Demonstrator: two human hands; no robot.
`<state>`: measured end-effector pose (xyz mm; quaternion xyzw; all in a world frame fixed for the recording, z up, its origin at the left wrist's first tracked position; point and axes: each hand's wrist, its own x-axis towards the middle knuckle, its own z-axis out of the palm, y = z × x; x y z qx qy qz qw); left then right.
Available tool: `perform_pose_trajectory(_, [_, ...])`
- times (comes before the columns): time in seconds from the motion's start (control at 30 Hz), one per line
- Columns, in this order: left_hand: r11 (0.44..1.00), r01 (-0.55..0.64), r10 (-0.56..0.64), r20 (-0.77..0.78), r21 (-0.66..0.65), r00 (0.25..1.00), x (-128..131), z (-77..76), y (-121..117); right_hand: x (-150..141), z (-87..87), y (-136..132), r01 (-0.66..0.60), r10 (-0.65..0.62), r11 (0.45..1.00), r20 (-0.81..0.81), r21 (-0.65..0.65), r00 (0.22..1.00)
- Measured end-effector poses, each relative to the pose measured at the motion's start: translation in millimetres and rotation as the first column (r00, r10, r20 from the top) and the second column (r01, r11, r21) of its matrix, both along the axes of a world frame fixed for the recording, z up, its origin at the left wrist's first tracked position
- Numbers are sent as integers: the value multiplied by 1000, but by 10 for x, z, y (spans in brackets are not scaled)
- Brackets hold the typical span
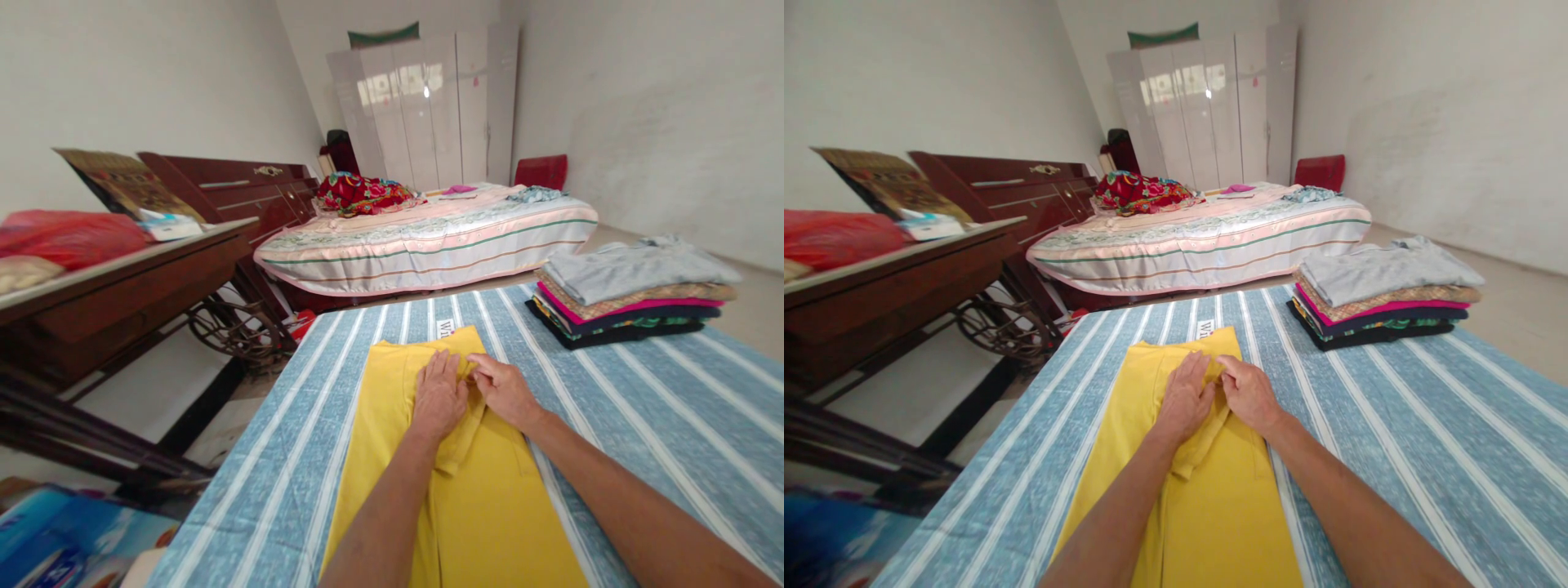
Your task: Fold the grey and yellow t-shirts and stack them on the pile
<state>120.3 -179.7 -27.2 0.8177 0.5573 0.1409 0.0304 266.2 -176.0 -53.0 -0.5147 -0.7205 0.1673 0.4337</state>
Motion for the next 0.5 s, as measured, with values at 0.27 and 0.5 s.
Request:
perform_pose_trajectory(0.27, [998, 53, -57, -93, -40, 994, 39, 59, -23, 137, -31, 110, 84, -91, 995, -168, -52, 982])
perform_pose_trajectory(0.5, [998, 58, -61, -81, -37, 995, 25, 44, -13, 253, 31, 122, 43, -43, 999, -10, 15, 999])
